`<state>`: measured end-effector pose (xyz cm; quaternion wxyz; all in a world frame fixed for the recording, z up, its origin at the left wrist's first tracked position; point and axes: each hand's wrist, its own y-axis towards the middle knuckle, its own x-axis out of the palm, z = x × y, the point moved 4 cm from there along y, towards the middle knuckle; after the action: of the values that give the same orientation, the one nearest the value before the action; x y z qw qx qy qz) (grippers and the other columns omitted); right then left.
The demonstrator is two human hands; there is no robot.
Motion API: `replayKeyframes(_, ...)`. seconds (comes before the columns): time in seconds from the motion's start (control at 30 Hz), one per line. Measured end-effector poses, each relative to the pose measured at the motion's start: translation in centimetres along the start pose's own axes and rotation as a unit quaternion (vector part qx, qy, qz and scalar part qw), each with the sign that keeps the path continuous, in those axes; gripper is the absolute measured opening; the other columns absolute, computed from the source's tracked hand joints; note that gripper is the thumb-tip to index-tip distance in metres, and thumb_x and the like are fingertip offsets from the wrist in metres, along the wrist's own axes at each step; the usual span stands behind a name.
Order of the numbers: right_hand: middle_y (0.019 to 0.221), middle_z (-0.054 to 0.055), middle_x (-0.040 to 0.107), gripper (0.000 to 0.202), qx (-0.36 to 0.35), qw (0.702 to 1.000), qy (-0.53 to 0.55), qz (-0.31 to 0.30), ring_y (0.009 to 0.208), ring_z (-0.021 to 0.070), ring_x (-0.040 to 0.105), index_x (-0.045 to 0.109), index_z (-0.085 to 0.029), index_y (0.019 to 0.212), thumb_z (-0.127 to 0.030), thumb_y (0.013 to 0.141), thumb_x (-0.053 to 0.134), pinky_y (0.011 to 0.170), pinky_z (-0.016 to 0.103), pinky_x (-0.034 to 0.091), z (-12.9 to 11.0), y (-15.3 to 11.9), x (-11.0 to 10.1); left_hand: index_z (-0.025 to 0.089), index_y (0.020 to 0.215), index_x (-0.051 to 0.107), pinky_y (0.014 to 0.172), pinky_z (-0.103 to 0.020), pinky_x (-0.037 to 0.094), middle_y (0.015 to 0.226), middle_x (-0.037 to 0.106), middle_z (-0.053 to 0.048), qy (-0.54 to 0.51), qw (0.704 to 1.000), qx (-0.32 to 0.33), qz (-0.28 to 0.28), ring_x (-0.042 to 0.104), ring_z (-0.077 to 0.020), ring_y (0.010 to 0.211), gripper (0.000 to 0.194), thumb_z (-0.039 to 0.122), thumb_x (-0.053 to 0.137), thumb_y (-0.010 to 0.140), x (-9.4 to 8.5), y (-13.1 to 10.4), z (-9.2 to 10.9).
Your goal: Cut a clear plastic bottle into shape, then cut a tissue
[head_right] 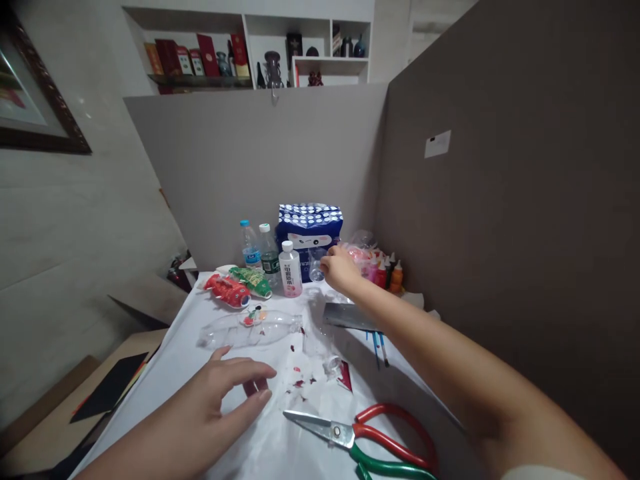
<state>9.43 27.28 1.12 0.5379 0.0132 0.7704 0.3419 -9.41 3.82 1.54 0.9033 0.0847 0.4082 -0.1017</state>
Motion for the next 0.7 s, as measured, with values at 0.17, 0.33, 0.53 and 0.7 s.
replayKeyframes(0.17, 0.121, 0.008, 0.058, 0.027, 0.009, 0.998, -0.046, -0.042, 0.101, 0.0208, 0.059, 0.057, -0.019, 0.116, -0.032, 0.092, 0.054, 0.085, 0.042, 0.051, 0.3, 1.0, 2.6, 0.030, 0.106, 0.069, 0.106, -0.056, 0.027, 0.093, 0.070, -0.004, 0.072, 0.995, -0.038, -0.063, 0.061, -0.0270, 0.097, 0.032, 0.041, 0.049, 0.084, -0.2, -0.1, 0.7)
replayKeyframes(0.33, 0.125, 0.009, 0.055, 0.029, -0.008, 0.998, -0.019, -0.060, 0.107, 0.0231, 0.057, 0.057, -0.019, 0.117, -0.032, 0.092, 0.055, 0.090, 0.046, 0.048, -0.6, -0.1, 1.5, 0.026, 0.100, 0.070, 0.086, -0.038, 0.047, 0.099, 0.069, -0.006, 0.095, 0.991, -0.044, -0.089, 0.061, -0.0244, 0.094, 0.030, 0.038, 0.047, 0.084, -0.9, 0.1, 1.4)
replayKeyframes(0.53, 0.120, 0.012, 0.060, 0.070, -0.097, 0.973, 0.096, -0.186, 0.107, 0.0262, 0.058, 0.053, -0.018, 0.128, -0.054, 0.071, 0.071, 0.089, 0.038, 0.047, -3.8, -6.9, -0.1, 0.029, 0.104, 0.069, 0.076, -0.031, 0.048, 0.105, 0.070, -0.003, 0.104, 0.993, -0.043, -0.048, 0.062, -0.0229, 0.094, 0.033, 0.043, 0.045, 0.087, -0.7, 0.4, -0.2)
replayKeyframes(0.7, 0.106, 0.015, 0.063, 0.072, -0.077, 0.964, 0.150, -0.205, 0.090, 0.0265, 0.061, 0.050, -0.011, 0.131, -0.021, 0.064, 0.074, 0.076, 0.034, 0.048, -4.9, -10.5, 0.2, 0.028, 0.107, 0.069, 0.074, -0.029, 0.048, 0.106, 0.070, -0.003, 0.061, 0.996, -0.059, -0.037, 0.063, -0.0219, 0.092, 0.036, 0.047, 0.045, 0.088, -0.3, 0.7, -0.8)
